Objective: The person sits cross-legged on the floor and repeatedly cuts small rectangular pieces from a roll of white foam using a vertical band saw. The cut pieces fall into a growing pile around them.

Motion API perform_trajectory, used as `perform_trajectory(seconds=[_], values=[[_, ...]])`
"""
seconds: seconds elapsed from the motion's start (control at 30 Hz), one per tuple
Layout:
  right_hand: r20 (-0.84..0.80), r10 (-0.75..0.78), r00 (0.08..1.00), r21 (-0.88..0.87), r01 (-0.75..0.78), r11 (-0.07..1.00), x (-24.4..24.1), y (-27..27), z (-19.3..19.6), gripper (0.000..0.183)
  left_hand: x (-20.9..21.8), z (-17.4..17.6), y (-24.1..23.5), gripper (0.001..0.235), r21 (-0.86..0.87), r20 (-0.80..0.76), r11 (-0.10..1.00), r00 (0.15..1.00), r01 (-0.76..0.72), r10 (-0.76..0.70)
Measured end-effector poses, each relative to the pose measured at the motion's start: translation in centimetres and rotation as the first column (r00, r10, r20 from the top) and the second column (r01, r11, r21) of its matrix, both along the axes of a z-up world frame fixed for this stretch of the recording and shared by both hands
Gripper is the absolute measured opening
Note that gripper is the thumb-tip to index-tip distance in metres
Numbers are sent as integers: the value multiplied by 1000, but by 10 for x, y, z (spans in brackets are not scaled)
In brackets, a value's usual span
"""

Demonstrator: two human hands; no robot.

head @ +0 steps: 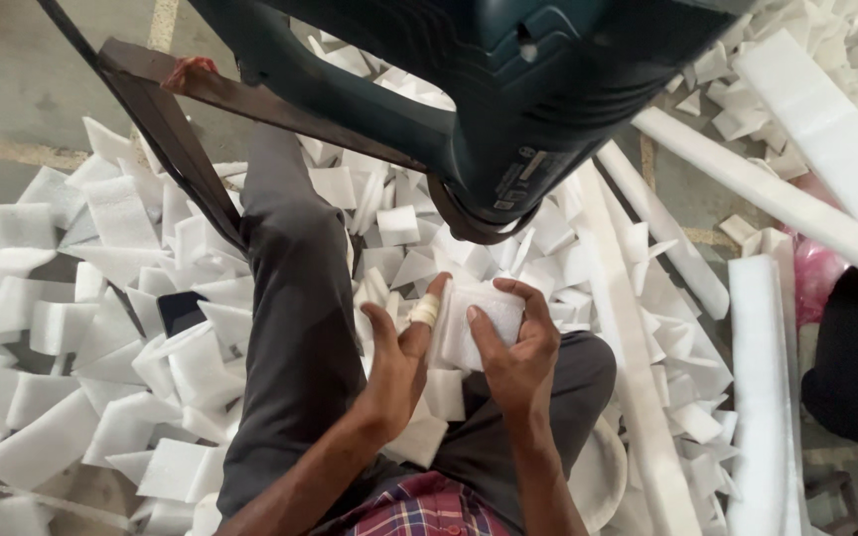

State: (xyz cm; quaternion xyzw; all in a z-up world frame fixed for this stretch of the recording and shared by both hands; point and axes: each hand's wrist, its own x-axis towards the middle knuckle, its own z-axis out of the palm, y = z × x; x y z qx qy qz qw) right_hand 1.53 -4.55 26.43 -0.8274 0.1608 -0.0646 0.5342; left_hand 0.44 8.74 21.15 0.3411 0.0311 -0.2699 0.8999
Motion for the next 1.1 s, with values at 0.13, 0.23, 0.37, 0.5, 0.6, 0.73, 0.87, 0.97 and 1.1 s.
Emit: perform_trajectory(seconds=[0.13, 0.23, 0.37, 0.5, 0.6, 0.73, 0.87, 0.97, 1.1], values=[[59, 9, 998, -44, -6, 999, 27, -1, -2, 38, 29, -20, 0, 115, -168, -82, 985, 996, -45, 32], [199, 92, 976, -97, -74, 993, 54, -5, 0, 36, 59, -37, -6, 120, -100, -59, 993, 996, -67, 61], [369, 215, 904, -119, -184, 976, 87, -7, 3, 38, 97, -52, -13, 123, 108, 186, 992, 981, -67, 46], [266, 209, 941, -77, -196, 978, 88, -4, -3, 31, 92, -49, -18, 103, 303, 212, 945, 976, -120, 56], [312, 232, 921, -110, -207, 972, 64, 1, -16, 30, 67, -40, -15, 110, 227, 363, 961, 929, -161, 70], [7, 5, 1000, 265, -7, 964, 27, -2, -36, 36, 28, -33, -9, 109, 362, 280, 932, 957, -33, -75], [-19, -71, 997, 306, 73, 949, 2, -13, -44, 38, 9, -27, -14, 93, 552, 382, 830, 909, -79, -167], [-1, -75, 997, 367, 70, 928, -13, -17, -49, 38, 0, -24, -20, 77, 651, 363, 756, 900, -59, -243], [-38, -70, 997, 308, 78, 948, -22, -17, -53, 37, -16, -19, -16, 84, 668, 360, 742, 898, -57, -255]])
